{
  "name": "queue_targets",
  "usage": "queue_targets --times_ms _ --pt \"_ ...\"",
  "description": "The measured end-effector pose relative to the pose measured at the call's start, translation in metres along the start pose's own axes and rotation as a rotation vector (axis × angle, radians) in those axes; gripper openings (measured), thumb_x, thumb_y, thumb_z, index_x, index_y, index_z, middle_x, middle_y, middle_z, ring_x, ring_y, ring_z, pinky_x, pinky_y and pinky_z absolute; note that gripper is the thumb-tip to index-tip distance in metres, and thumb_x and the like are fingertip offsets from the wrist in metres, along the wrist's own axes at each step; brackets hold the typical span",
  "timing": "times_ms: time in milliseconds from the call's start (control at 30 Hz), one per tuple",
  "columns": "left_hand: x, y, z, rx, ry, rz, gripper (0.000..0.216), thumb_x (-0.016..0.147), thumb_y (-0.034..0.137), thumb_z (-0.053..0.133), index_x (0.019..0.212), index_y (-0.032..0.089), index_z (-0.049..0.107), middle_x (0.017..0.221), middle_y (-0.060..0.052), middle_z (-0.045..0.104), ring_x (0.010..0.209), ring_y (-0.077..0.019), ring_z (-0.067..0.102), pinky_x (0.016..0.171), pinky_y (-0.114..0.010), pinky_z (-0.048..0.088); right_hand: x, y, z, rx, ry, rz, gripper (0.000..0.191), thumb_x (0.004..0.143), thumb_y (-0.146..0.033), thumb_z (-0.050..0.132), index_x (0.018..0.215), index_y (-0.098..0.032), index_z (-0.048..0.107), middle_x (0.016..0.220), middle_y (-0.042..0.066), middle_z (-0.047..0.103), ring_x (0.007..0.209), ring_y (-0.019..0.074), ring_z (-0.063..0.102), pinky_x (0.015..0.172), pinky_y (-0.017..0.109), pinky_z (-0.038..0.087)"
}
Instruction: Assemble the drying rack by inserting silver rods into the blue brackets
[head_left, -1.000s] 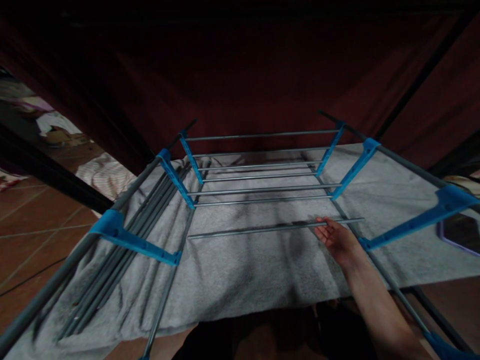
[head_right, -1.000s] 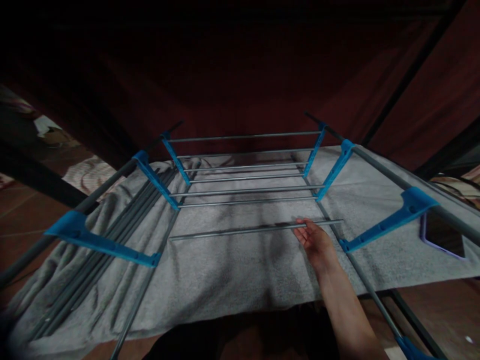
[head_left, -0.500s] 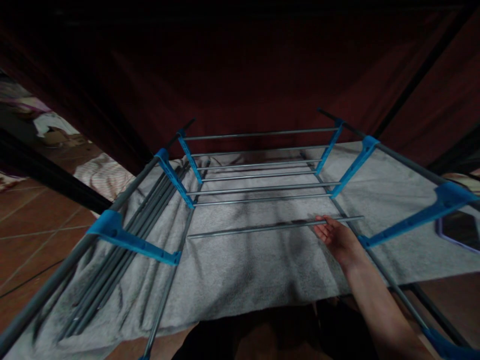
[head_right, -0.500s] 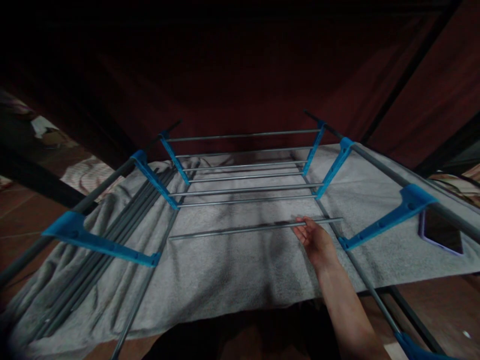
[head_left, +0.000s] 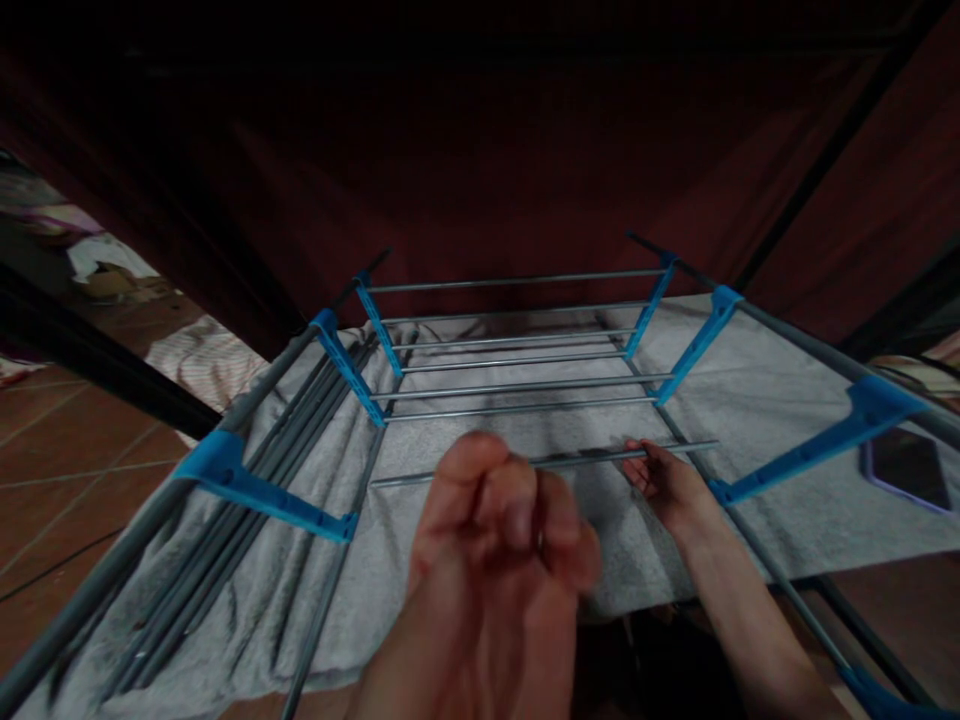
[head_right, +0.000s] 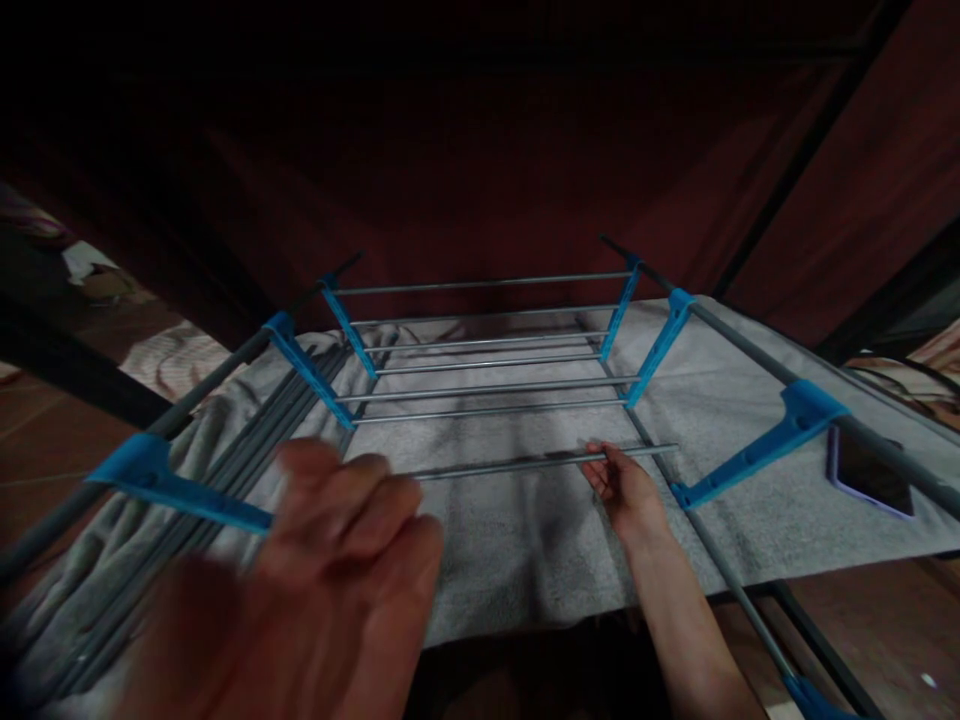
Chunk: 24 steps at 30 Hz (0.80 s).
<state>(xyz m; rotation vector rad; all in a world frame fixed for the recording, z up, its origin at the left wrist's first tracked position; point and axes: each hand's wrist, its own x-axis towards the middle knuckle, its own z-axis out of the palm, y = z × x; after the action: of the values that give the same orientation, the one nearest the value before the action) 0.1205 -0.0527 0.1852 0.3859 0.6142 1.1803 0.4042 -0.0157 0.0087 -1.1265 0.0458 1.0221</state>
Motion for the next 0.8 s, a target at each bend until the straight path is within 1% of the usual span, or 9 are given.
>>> queue_targets --times_ms 67,133,200,267,367,467,533,633,800 --pt "0.024 -0.008 0.019 -0.074 0.022 -0.061 0.025 0.089 0.015 0.067 0.111 0.027 0.071 0.083 -0.002 0.066 0.081 -0.014 0.068 0.069 -0.02 0.058 0.0 0.001 0.001 0.005 0.002 -0.002 0.017 0.091 -0.009 0.054 0.083 -0.017 0.066 0.079 0.002 0.072 0.066 0.0108 0.068 0.066 0.021 0.061" --pt "0.046 -0.02 0.028 -0.153 0.091 -0.131 0.027 0.089 0.005 0.062 0.11 0.02 0.07 0.081 -0.001 0.066 0.075 -0.0098 0.068 0.066 -0.015 0.057 0.0 0.001 0.001 0.003 0.015 0.002 0.016 0.091 -0.008 0.055 0.083 -0.016 0.066 0.081 0.003 0.073 0.07 0.0115 0.07 0.067 0.021 0.061" --pt "0.062 -0.033 0.025 -0.192 0.167 -0.167 0.025 0.088 0.0 0.06 0.104 0.016 0.07 0.082 -0.002 0.067 0.072 -0.0085 0.068 0.064 -0.014 0.057 0.001 0.001 0.001 0.007 0.023 -0.001 0.016 0.092 -0.009 0.055 0.083 -0.017 0.065 0.081 0.003 0.073 0.071 0.0116 0.07 0.069 0.022 0.061" --pt "0.072 -0.042 0.017 -0.209 0.193 -0.163 0.02 0.087 -0.002 0.06 0.095 0.014 0.069 0.083 -0.002 0.069 0.071 -0.0086 0.068 0.063 -0.013 0.057 0.003 0.002 -0.001 0.024 0.023 -0.014 0.016 0.093 -0.01 0.054 0.083 -0.017 0.065 0.08 0.002 0.072 0.072 0.0113 0.07 0.07 0.022 0.061" --pt "0.082 -0.05 0.004 -0.229 0.172 -0.148 0.015 0.089 0.0 0.06 0.088 0.012 0.068 0.081 -0.002 0.07 0.068 -0.0079 0.068 0.063 -0.014 0.058 0.005 0.002 -0.004 0.044 0.013 -0.034 0.018 0.095 -0.01 0.052 0.083 -0.017 0.064 0.079 0.002 0.071 0.071 0.0107 0.07 0.071 0.021 0.061" --pt "0.091 -0.054 0.0 -0.207 0.224 -0.149 0.017 0.092 0.001 0.055 0.086 0.011 0.068 0.076 -0.003 0.069 0.066 -0.0085 0.068 0.063 -0.015 0.06 0.005 0.001 -0.003 0.06 0.007 -0.031 0.02 0.095 -0.009 0.051 0.083 -0.018 0.064 0.079 0.002 0.071 0.07 0.0105 0.07 0.071 0.021 0.061" --pt "0.096 -0.055 -0.001 -0.169 0.248 -0.146 0.018 0.092 0.0 0.055 0.086 0.011 0.068 0.075 -0.004 0.07 0.071 -0.0109 0.071 0.063 -0.016 0.06 0.004 0.0 -0.002 0.077 0.011 -0.018 0.021 0.095 -0.008 0.05 0.082 -0.018 0.063 0.079 0.002 0.071 0.07 0.0106 0.07 0.071 0.021 0.061" --pt "0.101 -0.057 -0.002 -0.125 0.224 -0.141 0.018 0.09 -0.002 0.056 0.088 0.009 0.07 0.078 -0.007 0.072 0.077 -0.0142 0.074 0.065 -0.016 0.06 0.003 0.0 0.0 0.087 0.016 -0.016 0.022 0.095 -0.009 0.049 0.081 -0.018 0.063 0.079 0.002 0.071 0.07 0.0111 0.07 0.069 0.021 0.062" --pt "0.102 -0.06 -0.009 -0.082 0.21 -0.14 0.02 0.087 -0.005 0.058 0.088 0.009 0.071 0.081 -0.008 0.073 0.081 -0.0151 0.074 0.068 -0.017 0.06 0.006 0.002 -0.002 0.089 0.006 -0.057 0.022 0.094 -0.008 0.051 0.079 -0.018 0.063 0.079 0.002 0.071 0.067 0.0101 0.068 0.068 0.02 0.062"
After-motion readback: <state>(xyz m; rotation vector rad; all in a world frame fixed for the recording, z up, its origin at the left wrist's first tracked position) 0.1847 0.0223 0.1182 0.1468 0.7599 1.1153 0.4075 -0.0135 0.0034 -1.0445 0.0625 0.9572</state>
